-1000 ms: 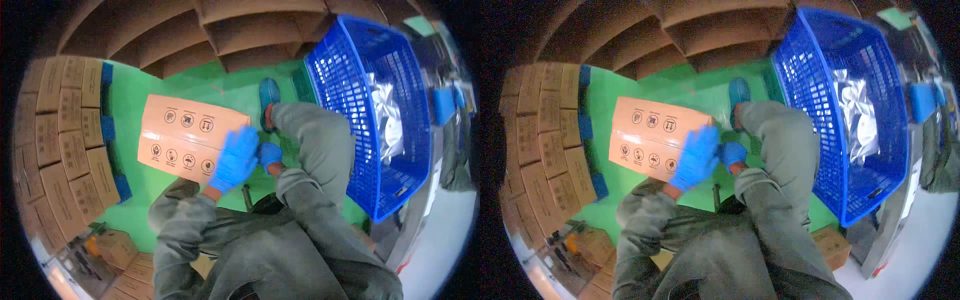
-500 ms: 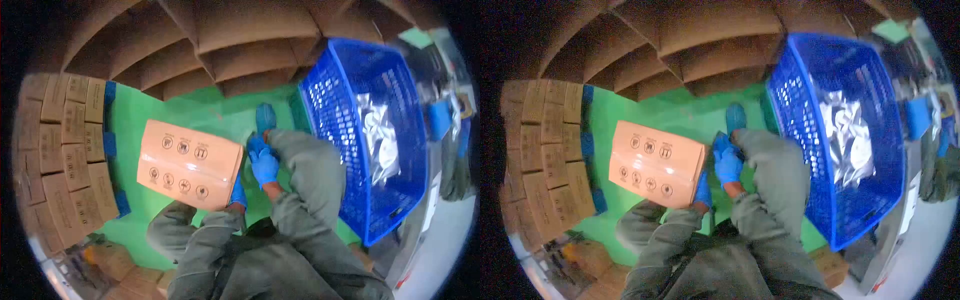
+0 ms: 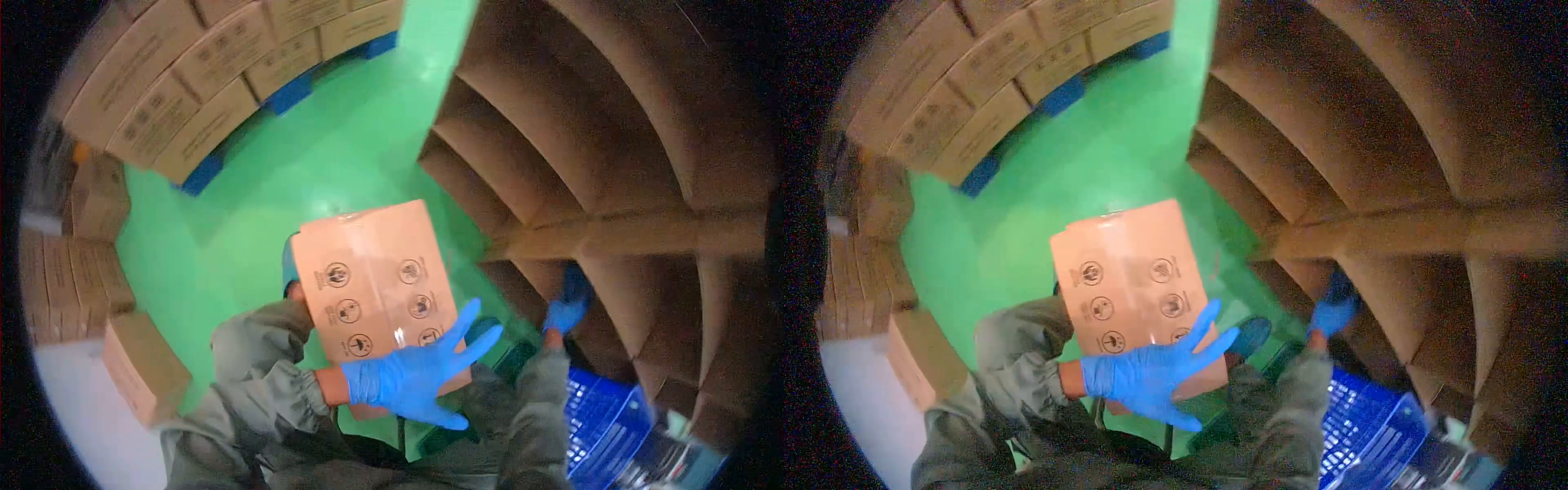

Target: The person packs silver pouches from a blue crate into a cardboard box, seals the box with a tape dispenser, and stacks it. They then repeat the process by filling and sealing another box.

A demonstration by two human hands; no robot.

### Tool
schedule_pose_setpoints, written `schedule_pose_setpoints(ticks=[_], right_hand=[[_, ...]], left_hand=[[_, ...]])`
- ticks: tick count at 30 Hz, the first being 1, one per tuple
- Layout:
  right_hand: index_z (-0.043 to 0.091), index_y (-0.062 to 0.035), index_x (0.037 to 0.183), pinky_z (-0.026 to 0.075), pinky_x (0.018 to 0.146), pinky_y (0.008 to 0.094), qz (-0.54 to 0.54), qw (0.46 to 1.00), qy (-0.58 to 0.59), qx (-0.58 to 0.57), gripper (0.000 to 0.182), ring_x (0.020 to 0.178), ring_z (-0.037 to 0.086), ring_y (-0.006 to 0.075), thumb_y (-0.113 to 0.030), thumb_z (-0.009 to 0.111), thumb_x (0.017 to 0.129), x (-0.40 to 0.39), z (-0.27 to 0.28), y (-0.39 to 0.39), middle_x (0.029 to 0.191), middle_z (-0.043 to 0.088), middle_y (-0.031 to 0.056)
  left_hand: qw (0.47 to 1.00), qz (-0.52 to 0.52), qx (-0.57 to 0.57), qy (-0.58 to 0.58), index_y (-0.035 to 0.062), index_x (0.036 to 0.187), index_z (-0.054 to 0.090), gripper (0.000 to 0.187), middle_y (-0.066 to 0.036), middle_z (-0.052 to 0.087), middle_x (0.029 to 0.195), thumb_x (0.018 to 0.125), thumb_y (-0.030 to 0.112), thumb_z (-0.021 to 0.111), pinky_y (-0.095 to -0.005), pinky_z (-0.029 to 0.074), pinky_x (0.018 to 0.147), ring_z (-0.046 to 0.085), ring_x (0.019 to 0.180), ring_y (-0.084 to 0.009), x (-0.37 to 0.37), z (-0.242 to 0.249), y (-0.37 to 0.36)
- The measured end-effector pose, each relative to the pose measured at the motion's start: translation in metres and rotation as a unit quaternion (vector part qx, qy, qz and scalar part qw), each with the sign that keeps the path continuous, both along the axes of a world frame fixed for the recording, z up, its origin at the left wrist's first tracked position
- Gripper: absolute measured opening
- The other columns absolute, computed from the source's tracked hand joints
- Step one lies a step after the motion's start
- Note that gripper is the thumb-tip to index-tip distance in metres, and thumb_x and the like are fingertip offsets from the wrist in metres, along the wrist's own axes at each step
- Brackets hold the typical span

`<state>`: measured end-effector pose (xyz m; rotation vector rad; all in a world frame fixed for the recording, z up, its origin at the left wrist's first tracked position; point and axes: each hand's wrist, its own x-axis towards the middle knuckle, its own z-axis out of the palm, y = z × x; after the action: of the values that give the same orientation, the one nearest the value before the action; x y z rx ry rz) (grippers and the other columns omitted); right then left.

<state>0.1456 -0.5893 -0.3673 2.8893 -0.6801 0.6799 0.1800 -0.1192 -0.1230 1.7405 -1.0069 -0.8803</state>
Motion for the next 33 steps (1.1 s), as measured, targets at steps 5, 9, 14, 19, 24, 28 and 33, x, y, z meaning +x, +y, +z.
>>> schedule_pose_setpoints(ticks=[5,9,14,19,24,28,33], right_hand=[[0.026,-0.0113,0.15,0.028,0.113,0.0466,-0.069,0.217,-0.321,0.919,0.079,0.136,0.035,0.0292,-0.064,0.039,0.093,-0.089,0.084,0.254,0.151,0.031,0.0146],[0.032,-0.0105,0.147,0.03,0.112,0.0468,-0.078,0.265,-0.275,0.921,0.077,0.134,0.035,0.0321,-0.065,0.035,0.093,-0.18,0.046,0.372,0.15,0.034,0.0136],[0.032,-0.0064,0.147,0.032,0.111,0.0501,-0.189,0.359,-0.117,0.907,0.068,0.133,0.039,0.0346,-0.053,0.039,0.097,-0.155,0.076,0.397,0.146,0.04,0.015],[0.033,-0.0076,0.146,0.036,0.109,0.0486,-0.067,0.366,-0.102,0.923,0.065,0.13,0.043,0.034,-0.049,0.043,0.097,-0.054,0.064,0.394,0.145,0.042,0.0143],[0.034,-0.0075,0.146,0.039,0.107,0.0492,0.016,0.44,-0.113,0.891,0.062,0.128,0.046,0.0331,-0.044,0.047,0.097,0.113,0.102,0.446,0.144,0.044,0.0149],[0.025,-0.0066,0.147,0.042,0.104,0.051,0.084,0.439,-0.066,0.892,0.071,0.128,0.045,0.0329,-0.031,0.06,0.091,0.252,0.068,0.441,0.145,0.039,0.0161],[0.01,-0.0154,0.148,0.046,0.094,0.0608,-0.091,0.683,-0.138,0.712,0.082,0.129,0.042,0.0361,-0.027,0.063,0.088,0.388,0.019,0.518,0.144,0.034,0.0156]], left_hand=[[0.981,0.102,-0.125,-0.107,0.0087,0.151,0.017,0.094,-0.024,0.01,0.156,0.081,0.047,0.068,-0.0491,0.043,0.103,0.037,0.132,-0.0429,0.041,0.002,0.01],[0.965,0.189,-0.148,-0.107,0.0063,0.135,0.045,0.064,-0.017,0.033,0.149,0.086,0.043,0.061,-0.0467,0.047,0.097,0.046,0.126,-0.0373,0.056,0.0,0.019],[0.957,0.219,-0.171,-0.079,0.0027,0.121,0.056,0.049,-0.018,0.048,0.136,0.087,0.038,0.061,-0.044,0.047,0.098,0.052,0.118,-0.037,0.044,0.023,0.036],[0.936,0.249,-0.242,-0.053,0.0011,0.117,0.056,0.047,-0.018,0.049,0.131,0.086,0.035,0.063,-0.045,0.046,0.097,0.052,0.117,-0.0357,0.05,0.036,0.048],[0.932,0.262,-0.245,-0.05,0.0013,0.12,0.053,0.049,-0.019,0.047,0.131,0.086,0.034,0.064,-0.0447,0.045,0.097,0.051,0.116,-0.0359,0.063,0.035,0.057],[0.918,0.301,-0.255,-0.049,0.0016,0.12,0.052,0.046,-0.019,0.047,0.131,0.087,0.032,0.064,-0.0452,0.046,0.095,0.052,0.115,-0.0363,0.072,0.037,0.07],[0.883,0.37,-0.283,-0.049,0.0007,0.118,0.053,0.046,-0.02,0.048,0.129,0.086,0.031,0.064,-0.0452,0.044,0.094,0.051,0.116,-0.0364,0.084,0.03,0.081]])
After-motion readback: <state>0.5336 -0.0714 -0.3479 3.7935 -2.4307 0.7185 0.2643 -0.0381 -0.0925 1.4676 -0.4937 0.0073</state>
